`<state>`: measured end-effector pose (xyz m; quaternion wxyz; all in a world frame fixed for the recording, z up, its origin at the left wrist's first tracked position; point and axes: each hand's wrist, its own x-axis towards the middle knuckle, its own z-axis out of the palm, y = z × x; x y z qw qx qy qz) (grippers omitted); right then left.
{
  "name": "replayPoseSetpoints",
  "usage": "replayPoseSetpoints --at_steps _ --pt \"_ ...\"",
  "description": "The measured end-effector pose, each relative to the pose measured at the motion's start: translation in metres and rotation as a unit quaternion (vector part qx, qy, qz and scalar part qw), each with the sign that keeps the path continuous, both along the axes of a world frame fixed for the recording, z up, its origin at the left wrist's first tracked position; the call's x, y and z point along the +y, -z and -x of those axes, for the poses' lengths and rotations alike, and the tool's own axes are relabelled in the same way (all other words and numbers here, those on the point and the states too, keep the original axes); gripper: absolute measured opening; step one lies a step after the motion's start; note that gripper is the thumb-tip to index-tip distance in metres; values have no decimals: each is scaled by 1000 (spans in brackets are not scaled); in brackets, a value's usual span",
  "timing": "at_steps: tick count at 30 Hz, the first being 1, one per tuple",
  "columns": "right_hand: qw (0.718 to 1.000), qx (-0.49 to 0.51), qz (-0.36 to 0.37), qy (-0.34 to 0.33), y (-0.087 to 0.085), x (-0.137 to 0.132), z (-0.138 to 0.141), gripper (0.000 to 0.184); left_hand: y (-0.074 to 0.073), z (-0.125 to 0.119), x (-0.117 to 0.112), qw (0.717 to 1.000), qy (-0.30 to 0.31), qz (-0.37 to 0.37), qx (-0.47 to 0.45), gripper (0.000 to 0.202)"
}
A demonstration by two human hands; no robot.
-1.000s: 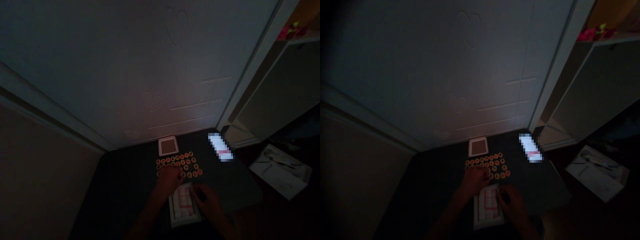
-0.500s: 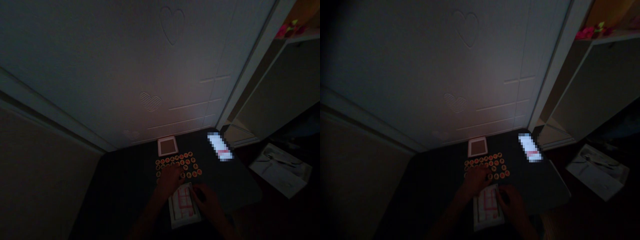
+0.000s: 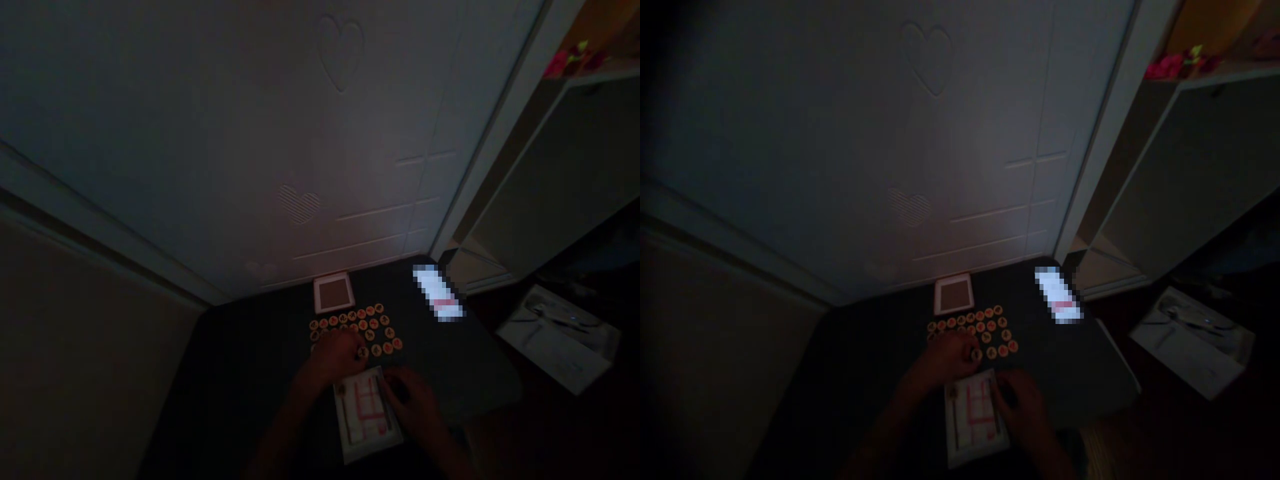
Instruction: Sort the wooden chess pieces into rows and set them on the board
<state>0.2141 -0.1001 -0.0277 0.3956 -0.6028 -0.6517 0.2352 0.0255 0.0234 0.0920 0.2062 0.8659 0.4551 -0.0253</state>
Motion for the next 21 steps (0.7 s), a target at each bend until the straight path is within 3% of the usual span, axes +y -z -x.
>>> replayPoseSetpoints --at_steps 4,8,15,21 --pt "1000 13 1 9 0 0 1 27 -18 24 -7 998 -36 4 -59 20" --pt "1000 17 7 6 -3 -1 0 29 -23 44 -34 994 -45 46 -90 21" --pt "994 -67 -81 -18 -21 25 -8 25 -7 65 -93 974 -100 134 -154 17" --pt "978 -159 -103 -84 -31 58 0 30 2 67 -113 960 -117 170 -190 19"
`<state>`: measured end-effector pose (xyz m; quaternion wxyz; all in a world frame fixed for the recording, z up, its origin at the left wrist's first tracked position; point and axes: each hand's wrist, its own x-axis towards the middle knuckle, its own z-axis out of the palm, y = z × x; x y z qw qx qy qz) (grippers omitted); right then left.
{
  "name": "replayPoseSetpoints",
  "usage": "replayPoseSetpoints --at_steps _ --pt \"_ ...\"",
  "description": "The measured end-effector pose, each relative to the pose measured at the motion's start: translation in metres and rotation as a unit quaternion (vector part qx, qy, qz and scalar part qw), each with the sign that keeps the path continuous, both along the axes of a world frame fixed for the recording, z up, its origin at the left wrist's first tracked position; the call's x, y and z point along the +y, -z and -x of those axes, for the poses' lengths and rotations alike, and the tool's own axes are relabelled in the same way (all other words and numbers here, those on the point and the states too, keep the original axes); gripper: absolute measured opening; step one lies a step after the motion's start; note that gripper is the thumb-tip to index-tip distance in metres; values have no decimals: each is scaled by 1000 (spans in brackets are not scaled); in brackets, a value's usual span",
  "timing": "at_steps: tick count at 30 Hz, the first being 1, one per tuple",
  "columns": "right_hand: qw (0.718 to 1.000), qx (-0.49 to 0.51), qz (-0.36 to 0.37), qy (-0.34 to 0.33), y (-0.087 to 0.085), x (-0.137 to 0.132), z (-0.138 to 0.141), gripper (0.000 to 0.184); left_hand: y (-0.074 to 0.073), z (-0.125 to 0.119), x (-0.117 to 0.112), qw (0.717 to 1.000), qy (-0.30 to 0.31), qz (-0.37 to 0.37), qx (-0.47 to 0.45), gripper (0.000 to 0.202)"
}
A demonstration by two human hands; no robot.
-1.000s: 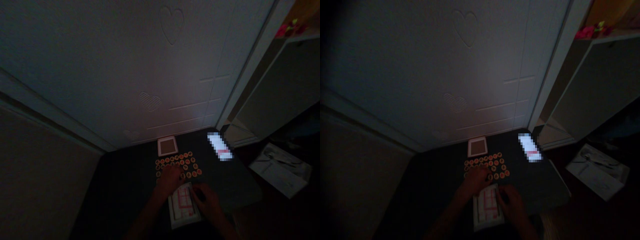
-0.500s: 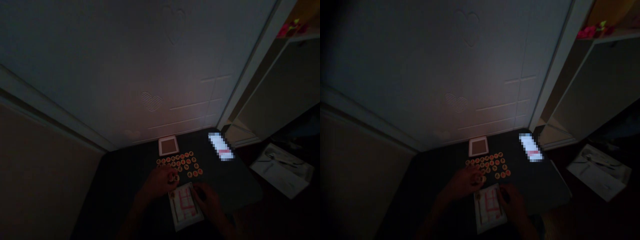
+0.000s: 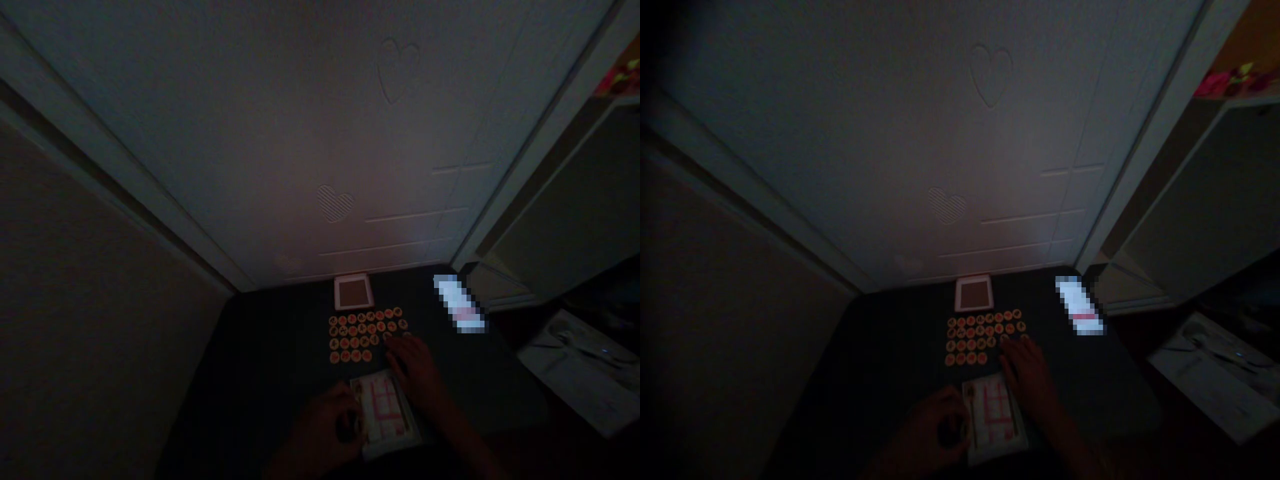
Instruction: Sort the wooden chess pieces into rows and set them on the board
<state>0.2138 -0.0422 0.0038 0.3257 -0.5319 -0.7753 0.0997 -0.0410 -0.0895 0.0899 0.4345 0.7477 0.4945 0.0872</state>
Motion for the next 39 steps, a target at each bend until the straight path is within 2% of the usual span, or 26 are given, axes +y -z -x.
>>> replayPoseSetpoints --at_steps 8,16,20,26,32,39 --pt "1000 -13 14 -1 -4 2 8 26 18 -11 -3 996 19 -43 71 27" --pt "1000 6 12 12 0 -8 -3 25 20 -13 -1 993 38 -52 96 21" --pt "1000 5 23 5 5 -15 -9 24 25 -10 -2 995 30 -51 77 24" --pt "1000 7 17 8 11 -22 -6 26 31 -11 0 997 15 -49 56 19" --pt "999 16 -27 18 21 -35 -16 27 32 -9 -3 998 3 -45 50 31" --pt "1000 -5 1 3 20 -44 -21 29 35 -7 -2 997 -2 -53 48 28"
